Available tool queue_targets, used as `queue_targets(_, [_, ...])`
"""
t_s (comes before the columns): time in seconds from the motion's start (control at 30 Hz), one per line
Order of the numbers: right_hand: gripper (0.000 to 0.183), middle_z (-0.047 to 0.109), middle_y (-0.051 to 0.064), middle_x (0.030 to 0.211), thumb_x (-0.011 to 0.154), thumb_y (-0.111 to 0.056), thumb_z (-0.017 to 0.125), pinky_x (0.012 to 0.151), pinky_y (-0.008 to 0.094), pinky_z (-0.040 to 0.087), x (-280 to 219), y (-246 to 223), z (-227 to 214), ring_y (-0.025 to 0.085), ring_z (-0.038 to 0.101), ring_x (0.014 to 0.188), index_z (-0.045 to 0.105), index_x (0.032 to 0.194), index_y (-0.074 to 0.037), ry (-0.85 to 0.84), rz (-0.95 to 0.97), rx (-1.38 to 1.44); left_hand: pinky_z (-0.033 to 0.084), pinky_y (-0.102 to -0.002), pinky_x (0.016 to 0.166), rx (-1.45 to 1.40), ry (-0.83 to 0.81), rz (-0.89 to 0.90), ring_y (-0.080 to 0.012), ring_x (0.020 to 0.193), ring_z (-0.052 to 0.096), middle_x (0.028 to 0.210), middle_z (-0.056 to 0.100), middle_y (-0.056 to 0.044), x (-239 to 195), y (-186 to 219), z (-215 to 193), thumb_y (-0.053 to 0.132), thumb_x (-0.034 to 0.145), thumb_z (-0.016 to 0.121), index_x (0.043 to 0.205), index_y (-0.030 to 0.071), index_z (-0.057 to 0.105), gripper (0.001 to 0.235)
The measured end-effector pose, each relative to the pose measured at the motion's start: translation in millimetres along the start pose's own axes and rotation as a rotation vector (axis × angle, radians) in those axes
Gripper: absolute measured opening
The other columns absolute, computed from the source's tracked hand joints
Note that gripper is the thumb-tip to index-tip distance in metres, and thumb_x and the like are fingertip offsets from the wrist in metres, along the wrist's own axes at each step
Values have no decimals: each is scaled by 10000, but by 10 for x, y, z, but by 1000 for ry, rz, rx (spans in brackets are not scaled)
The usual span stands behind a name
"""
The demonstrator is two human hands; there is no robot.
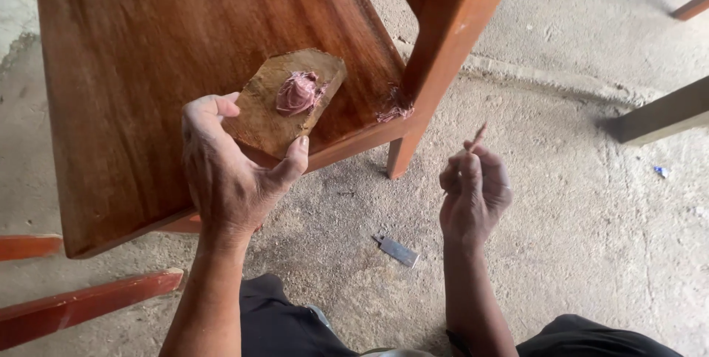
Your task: The person applies a pinkish filler paste to a damaged corner of a wooden chair using a small stick. They then use a metal scraper to smooth the filler and remove excess material from the chair's surface.
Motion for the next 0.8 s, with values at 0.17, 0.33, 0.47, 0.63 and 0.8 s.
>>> queue_targets(0.17, [163, 712, 117, 912, 1080, -80, 654, 564, 231, 490, 1, -450, 160, 120, 631, 699, 673, 1205, 23, -33, -9, -4, 496, -469, 1004, -72, 40, 5, -314, 1114, 588, 1184, 552, -199, -21, -66, -5, 599, 896, 795, 1199, -8, 402, 784])
queue_targets(0.33, [165, 717, 132, 940, 1078, -42, 666, 631, 255, 523, -15, -803, 176, 149, 666, 769, 666, 1225, 33, -78, 23, -60, 486, -455, 1035, -146, 127, 27, -293, 1167, 574, 1235, 542, -204, -51, -105, -46, 573, 928, 795, 1212, 10, 378, 756])
queue_targets(0.47, [97, 707, 157, 901, 1112, -13, 665, 571, 268, 520, -25, -1099, 76, 165, 669, 717, 669, 1176, 60, -171, -31, -171, 477, -412, 1062, -636, 99, 71, -224, 1186, 538, 1310, 521, -193, -67, -215, -145, 540, 963, 786, 1232, 42, 314, 737])
queue_targets(0.63, [167, 681, 162, 824, 1189, -63, 600, 508, 265, 489, -69, -1426, 177, 173, 633, 611, 681, 1161, 80, -197, -136, -243, 492, -402, 982, -667, -148, 325, -224, 1178, 571, 1314, 552, -196, -135, -54, -453, 579, 832, 782, 1245, 62, 358, 786])
queue_targets(0.8, [233, 655, 142, 778, 1206, -88, 539, 530, 238, 448, -105, -1424, 103, 145, 589, 586, 666, 1112, 83, -200, -61, -479, 500, -485, 1068, -454, -499, 578, -382, 1189, 550, 1440, 495, -252, -620, -287, -155, 683, 755, 719, 1087, 67, 468, 743])
Point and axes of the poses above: each hand's wrist, its own x-axis towards the middle knuckle, its own z-axis out of the palm, y = z × x, the point moved 2 cm from there along x, towards the middle knuckle
